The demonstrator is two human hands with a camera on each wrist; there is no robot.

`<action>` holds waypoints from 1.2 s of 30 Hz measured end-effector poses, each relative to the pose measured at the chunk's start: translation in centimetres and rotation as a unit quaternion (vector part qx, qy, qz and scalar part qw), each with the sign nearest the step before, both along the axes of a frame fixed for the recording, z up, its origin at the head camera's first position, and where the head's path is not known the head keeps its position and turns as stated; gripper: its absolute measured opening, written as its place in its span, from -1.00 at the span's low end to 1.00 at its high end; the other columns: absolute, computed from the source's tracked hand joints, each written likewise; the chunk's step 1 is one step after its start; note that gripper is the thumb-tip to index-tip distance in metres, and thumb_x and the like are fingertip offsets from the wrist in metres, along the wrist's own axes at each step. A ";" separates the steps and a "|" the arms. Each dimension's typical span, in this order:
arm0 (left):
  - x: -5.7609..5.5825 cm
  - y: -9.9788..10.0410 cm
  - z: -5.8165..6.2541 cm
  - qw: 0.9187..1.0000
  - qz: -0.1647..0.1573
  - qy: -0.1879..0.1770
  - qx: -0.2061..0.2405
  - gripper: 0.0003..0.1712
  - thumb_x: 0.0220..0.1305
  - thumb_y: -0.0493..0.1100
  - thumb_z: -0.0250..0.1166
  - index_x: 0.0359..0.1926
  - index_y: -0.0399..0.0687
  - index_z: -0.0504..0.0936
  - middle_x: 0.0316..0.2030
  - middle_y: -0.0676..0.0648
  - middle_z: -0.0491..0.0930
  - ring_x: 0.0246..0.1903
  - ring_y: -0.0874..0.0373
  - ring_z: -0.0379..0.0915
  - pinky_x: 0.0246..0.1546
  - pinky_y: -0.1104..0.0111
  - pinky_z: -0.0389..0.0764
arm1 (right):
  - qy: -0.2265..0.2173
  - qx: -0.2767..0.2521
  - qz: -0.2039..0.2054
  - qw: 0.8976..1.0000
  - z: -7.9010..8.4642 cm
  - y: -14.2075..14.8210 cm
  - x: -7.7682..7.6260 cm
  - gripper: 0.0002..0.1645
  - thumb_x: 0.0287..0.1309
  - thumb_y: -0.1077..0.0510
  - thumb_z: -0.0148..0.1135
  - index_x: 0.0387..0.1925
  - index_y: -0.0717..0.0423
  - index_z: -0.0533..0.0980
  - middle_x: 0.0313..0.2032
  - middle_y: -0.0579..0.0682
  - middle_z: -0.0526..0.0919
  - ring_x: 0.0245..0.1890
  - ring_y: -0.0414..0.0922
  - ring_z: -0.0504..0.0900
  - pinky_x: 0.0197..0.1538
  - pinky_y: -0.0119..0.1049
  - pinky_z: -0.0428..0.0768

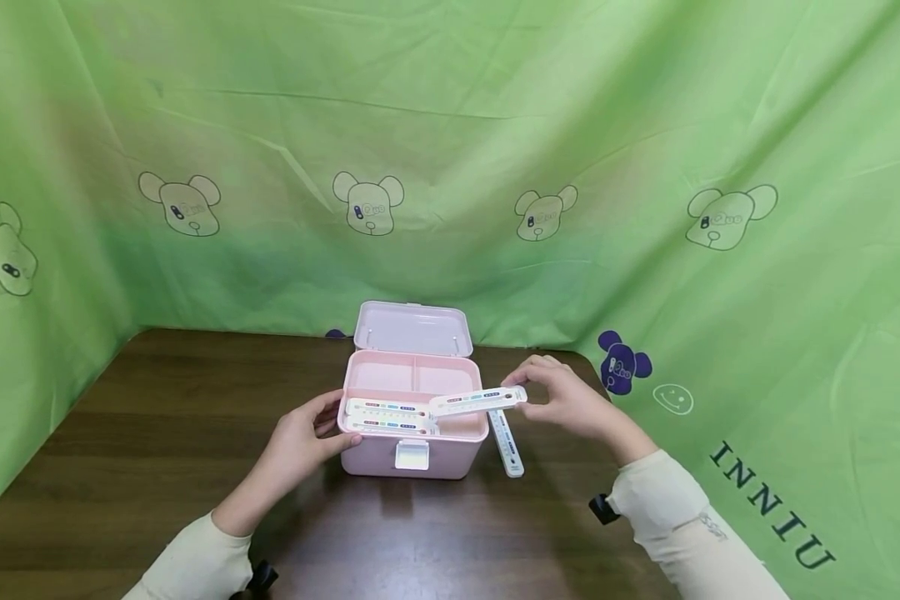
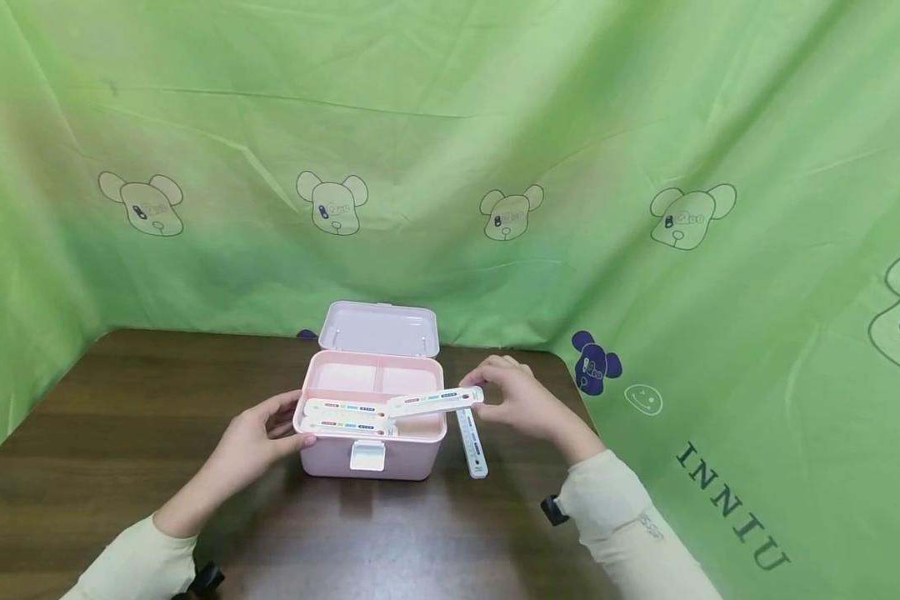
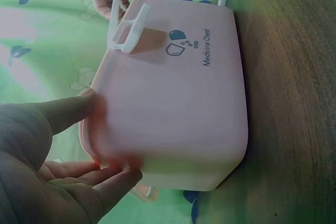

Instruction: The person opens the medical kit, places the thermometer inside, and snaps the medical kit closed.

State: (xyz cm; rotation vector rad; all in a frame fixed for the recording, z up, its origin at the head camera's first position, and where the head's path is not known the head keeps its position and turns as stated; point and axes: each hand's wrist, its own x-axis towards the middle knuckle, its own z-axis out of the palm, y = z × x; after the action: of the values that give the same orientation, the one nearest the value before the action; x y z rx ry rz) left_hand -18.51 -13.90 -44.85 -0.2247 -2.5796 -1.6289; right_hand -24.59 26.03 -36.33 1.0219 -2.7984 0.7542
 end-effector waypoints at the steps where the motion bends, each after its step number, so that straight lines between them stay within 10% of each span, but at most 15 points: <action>1: 0.0 0.0 0.0 1.000 0.000 -0.001 0.000 -0.14 0.10 -0.18 0.60 0.38 -0.30 0.45 0.19 -0.29 0.61 0.16 -0.12 0.62 0.12 0.21 0.67 | -0.002 0.004 0.003 1.000 0.0 -0.2 -0.1 -0.61 0.03 0.26 0.47 -0.06 -0.08 0.69 -0.12 -0.24 0.66 0.01 -0.08 0.53 0.17 -0.03 0.36; 36: 0.1 0.1 0.3 1.000 -0.003 -0.012 -0.001 -0.14 0.11 -0.19 0.59 0.40 -0.29 0.44 0.21 -0.29 0.60 0.17 -0.13 0.61 0.15 0.17 0.66 | 0.026 0.216 0.145 0.965 3.1 -5.1 -1.4 -0.60 -0.03 0.14 0.53 -0.08 -0.07 0.66 -0.21 -0.23 0.59 -0.04 -0.18 0.48 0.21 -0.01 0.34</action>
State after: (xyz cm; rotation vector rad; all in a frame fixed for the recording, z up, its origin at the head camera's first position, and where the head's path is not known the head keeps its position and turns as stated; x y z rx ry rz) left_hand -18.37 -13.79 -44.56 -0.2145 -2.5998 -1.6410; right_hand -25.97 20.94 -33.18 1.5148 -2.8645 0.1170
